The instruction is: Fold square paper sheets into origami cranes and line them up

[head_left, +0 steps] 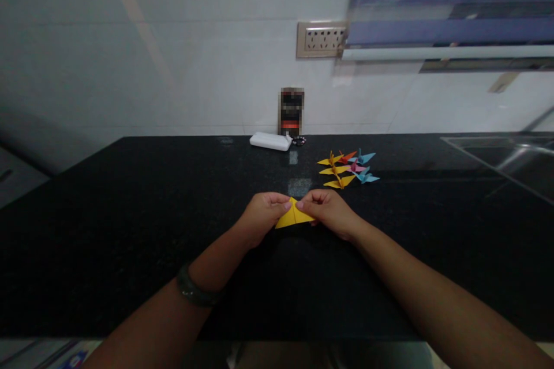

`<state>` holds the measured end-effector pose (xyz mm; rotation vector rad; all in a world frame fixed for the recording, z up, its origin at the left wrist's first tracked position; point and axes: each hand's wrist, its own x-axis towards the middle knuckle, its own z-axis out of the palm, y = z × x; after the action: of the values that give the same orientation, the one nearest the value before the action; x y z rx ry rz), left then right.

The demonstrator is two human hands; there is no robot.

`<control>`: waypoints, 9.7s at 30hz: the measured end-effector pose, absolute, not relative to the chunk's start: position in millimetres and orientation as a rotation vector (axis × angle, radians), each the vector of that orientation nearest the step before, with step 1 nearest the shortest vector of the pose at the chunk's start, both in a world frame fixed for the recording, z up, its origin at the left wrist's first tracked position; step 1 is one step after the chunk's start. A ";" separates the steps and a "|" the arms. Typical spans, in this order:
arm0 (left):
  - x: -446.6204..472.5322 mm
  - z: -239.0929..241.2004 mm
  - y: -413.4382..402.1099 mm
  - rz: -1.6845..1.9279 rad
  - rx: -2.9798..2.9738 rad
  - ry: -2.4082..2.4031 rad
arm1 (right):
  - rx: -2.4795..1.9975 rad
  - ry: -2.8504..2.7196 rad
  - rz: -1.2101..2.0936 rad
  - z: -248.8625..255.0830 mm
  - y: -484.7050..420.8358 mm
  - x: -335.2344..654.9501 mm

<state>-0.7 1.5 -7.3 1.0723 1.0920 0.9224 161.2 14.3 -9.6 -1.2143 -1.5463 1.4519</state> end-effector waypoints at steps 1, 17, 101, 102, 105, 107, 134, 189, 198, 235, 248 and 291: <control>-0.7 -7.2 1.5 0.917 1.076 1.096 | -1.218 -1.551 1.447 -9.8 14.4 161.0; 1.9 -5.5 1.0 0.936 1.211 1.254 | -1.207 -1.672 1.421 -9.3 12.3 159.5; 0.3 -8.0 1.3 0.947 1.008 0.946 | -0.869 -1.304 1.671 -12.7 9.7 158.4; 0.2 -8.1 1.5 0.949 1.006 0.946 | -0.875 -1.312 1.667 -11.8 9.5 158.2; -0.5 -9.2 2.6 0.959 1.004 0.952 | -0.914 -1.319 1.647 -9.1 9.8 157.8; -0.8 -9.8 3.6 0.973 1.017 0.974 | -0.965 -1.326 1.599 -7.9 10.9 157.9; 5.3 -1.6 -3.3 0.812 1.132 1.152 | -1.033 -1.982 0.573 -10.2 11.4 164.5; 0.0 -8.0 3.1 0.846 1.630 1.265 | -1.135 -1.463 1.407 -4.0 13.5 159.8; 0.7 -3.5 0.1 0.950 1.655 1.427 | -1.142 -1.497 1.487 -5.2 8.8 154.0; 4.1 1.2 -2.9 0.931 1.446 1.275 | -1.067 -1.078 1.315 8.3 22.0 172.5; 4.7 -0.9 -5.7 0.700 1.565 1.128 | -1.013 -0.997 1.374 1.2 18.1 161.4; 5.7 0.9 -2.4 1.113 1.029 1.250 | -1.046 -1.687 0.662 -9.2 11.6 159.7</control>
<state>5.7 -2.4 0.9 1.0292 1.2503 1.1129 159.7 11.6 -9.2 -1.0457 -1.6871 0.6618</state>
